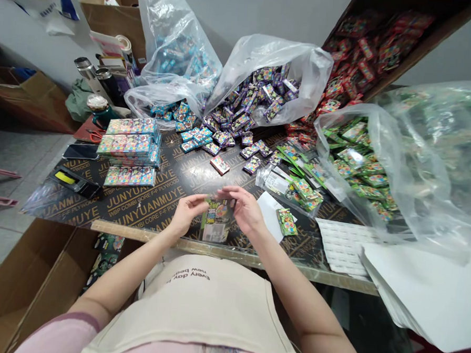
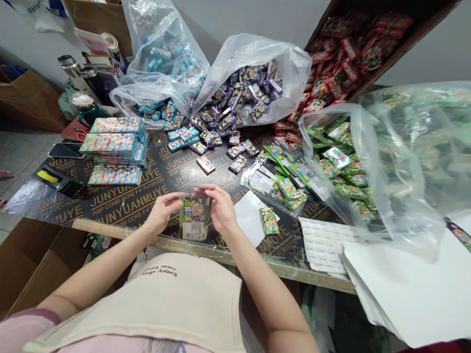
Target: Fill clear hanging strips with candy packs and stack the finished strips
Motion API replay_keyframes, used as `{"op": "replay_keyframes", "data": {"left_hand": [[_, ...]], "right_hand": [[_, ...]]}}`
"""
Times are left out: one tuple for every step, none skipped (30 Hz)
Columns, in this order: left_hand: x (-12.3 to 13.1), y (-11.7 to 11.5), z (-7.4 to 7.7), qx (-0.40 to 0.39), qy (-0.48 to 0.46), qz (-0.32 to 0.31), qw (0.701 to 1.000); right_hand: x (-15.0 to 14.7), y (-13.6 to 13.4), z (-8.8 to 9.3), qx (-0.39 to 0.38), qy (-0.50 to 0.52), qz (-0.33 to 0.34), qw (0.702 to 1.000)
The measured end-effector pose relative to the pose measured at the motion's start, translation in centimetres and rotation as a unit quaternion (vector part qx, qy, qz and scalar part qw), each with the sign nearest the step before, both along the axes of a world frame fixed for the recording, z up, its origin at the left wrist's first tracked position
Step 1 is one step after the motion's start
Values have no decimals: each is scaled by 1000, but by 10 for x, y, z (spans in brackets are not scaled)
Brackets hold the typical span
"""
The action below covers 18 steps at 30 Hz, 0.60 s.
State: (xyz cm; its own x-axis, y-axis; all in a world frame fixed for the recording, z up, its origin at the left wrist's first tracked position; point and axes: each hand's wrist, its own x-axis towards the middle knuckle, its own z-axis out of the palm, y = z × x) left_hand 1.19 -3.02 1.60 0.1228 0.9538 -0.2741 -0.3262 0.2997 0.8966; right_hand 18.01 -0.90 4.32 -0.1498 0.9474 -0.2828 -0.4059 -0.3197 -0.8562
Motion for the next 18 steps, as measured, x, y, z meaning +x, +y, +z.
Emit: {"op": "replay_keyframes", "data": {"left_hand": [[0,1,3,-29,-18,14,999],[0,2,6,-55,-30,19,998],[0,4,9,-73,-30,13,997],[-1,6,13,-78,-20,3,997],[-2,8,16,-67,-2,-1,998],[-3,10,19,-41,21,4,999],[-5,11,22,-3,47,15,999],[-6,11,25,43,78,28,996],[-7,10,28,94,112,35,989],[-8,10,31,144,148,35,978],[-9,8,34,190,185,27,964],[-9,8,37,225,218,17,949],[-10,7,39,249,243,7,937],[-11,8,40,259,260,2,930],[-12,9,41,259,268,-1,928],[-14,11,41,249,268,-6,931],[-15,14,42,233,263,-16,936],[-16,17,42,214,256,-30,942]], "right_hand": [[-1,-1,0,-12,14,4,1000],[-3,-2,0,-19,26,7,999],[-3,-3,-1,-18,33,6,999],[-3,-4,-3,-8,32,1,999],[-3,-5,-5,8,20,-5,1000],[-1,-6,-7,32,-4,-12,999],[0,-7,-10,63,-41,-24,997],[3,-8,-13,99,-84,-38,991],[5,-9,-16,136,-127,-51,981],[8,-10,-19,170,-165,-58,970],[11,-11,-21,200,-194,-58,959],[14,-12,-22,224,-211,-51,950],[16,-13,-22,240,-222,-42,944],[18,-13,-21,248,-230,-33,941],[19,-13,-19,245,-236,-26,940],[20,-12,-16,234,-242,-22,942],[20,-12,-12,217,-246,-17,945],[20,-11,-8,197,-249,-10,948]]}}
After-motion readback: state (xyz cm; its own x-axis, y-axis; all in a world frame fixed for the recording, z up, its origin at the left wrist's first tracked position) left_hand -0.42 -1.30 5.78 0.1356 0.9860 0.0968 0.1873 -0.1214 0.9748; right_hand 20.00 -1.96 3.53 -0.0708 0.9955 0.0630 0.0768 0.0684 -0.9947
